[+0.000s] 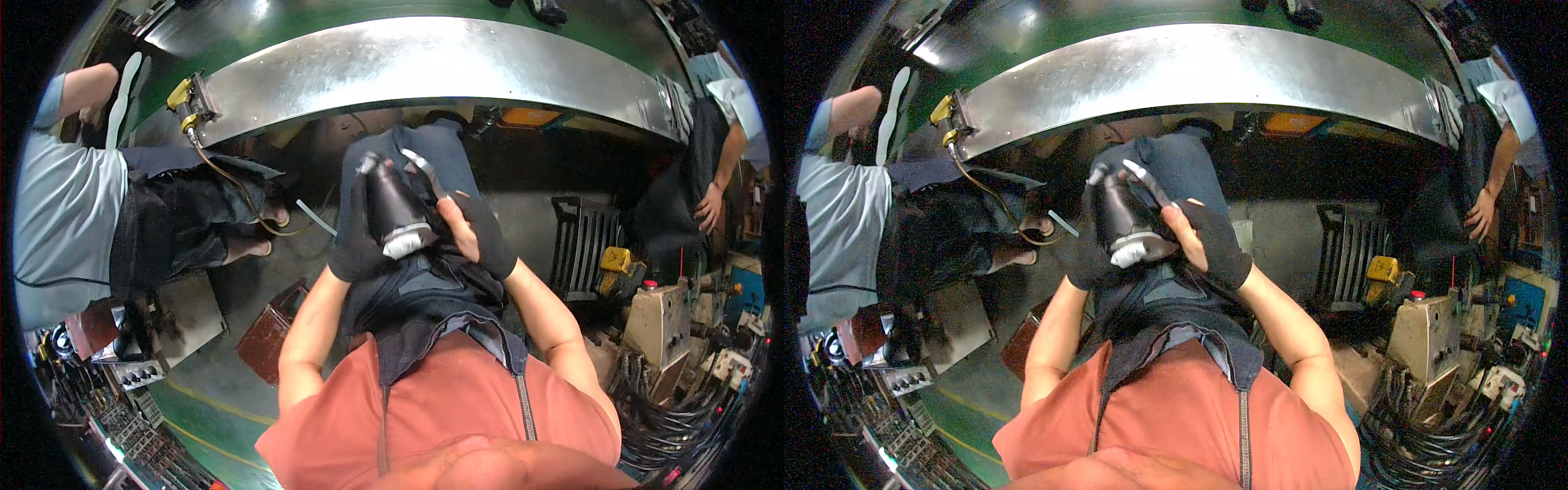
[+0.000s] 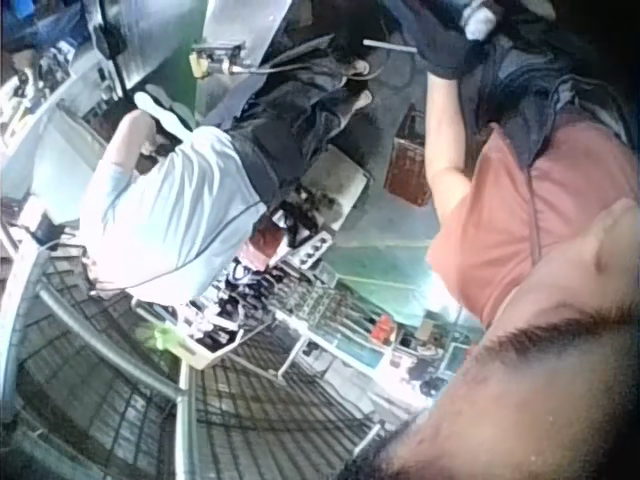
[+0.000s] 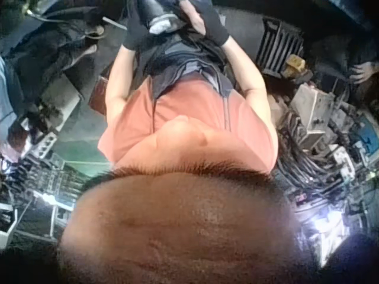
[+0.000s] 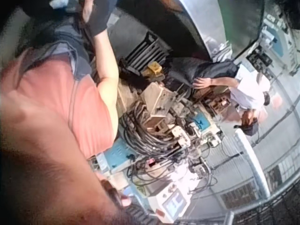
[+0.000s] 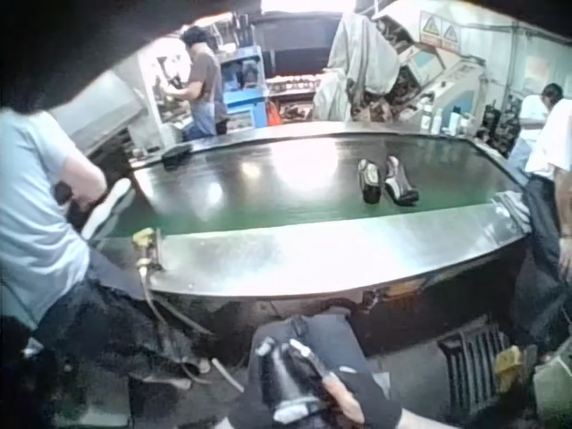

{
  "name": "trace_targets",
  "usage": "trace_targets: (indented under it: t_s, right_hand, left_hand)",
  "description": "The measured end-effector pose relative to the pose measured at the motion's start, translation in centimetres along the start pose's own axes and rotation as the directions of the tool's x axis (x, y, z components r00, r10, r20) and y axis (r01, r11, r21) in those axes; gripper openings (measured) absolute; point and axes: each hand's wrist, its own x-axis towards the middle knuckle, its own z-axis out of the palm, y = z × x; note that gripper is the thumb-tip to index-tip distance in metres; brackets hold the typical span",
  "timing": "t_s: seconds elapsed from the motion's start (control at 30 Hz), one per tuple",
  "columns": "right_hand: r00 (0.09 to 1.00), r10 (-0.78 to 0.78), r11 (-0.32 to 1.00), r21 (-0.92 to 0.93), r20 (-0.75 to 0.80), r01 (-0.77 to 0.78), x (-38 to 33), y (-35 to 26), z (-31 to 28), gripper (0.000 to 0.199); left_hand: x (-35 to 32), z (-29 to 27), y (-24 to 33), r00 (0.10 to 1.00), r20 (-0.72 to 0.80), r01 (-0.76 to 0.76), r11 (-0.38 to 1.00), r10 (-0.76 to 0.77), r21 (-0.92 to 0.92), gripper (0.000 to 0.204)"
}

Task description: The person sits on the floor and uses a curved metal tool to scrape and trim the white soles of black shoes. They repeatedly pick up shoes from a nearby table, place them on their lap, and work on the soles before returning them to the table.

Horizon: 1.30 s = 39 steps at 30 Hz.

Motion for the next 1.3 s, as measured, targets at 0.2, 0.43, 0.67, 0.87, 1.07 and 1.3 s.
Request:
trace_targets:
  t_s: [0.2, 0.43, 0.67, 0.87, 1.07, 1.3]
  right_hand:
    - [0.968, 0.251, 0.963, 0.103, -0.013, -0.248, -1.5, -0.3, -1.7, 0.046]
    - [0.943, 0.253, 0.834, 0.445, 0.217, -0.326, -0.3, -0.4, -0.3, 0.051]
    - [0.803, 0.172, -0.078, 0.821, 0.570, -0.566, 3.7, -1.5, 1.4, 0.054]
    - [0.981, 0.120, 0.979, 0.185, -0.151, -0.092, 3.1, 2.2, 6.2, 0.036]
    - [0.973, -0.191, 0.951, -0.220, 0.129, 0.216, 2.4, 2.8, 4.4, 0.039]
    - [0.862, -0.262, 0.913, -0.178, 0.435, 0.368, -5.6, 8.3, 2.7, 0.035]
  left_hand:
    - [6.7, -0.4, -1.5, 0.955, 0.010, -0.283, 0.897, 0.298, 0.340, 0.077]
    - [14.1, -2.1, -7.0, 0.996, 0.090, 0.056, 0.926, -0.023, -0.375, 0.039]
    - [13.8, -1.5, -5.1, 0.983, 0.101, 0.179, 0.714, -0.152, -0.677, 0.058]
    - [15.5, -1.9, -8.6, 0.983, 0.151, 0.021, 0.748, 0.107, -0.664, 0.058]
    - [10.2, -2.3, -2.8, 0.995, 0.012, 0.097, 0.944, -0.099, -0.315, 0.075]
    - [1.2, 1.3, -0.7, 0.906, -0.110, 0.216, 0.669, -0.409, -0.711, 0.028]
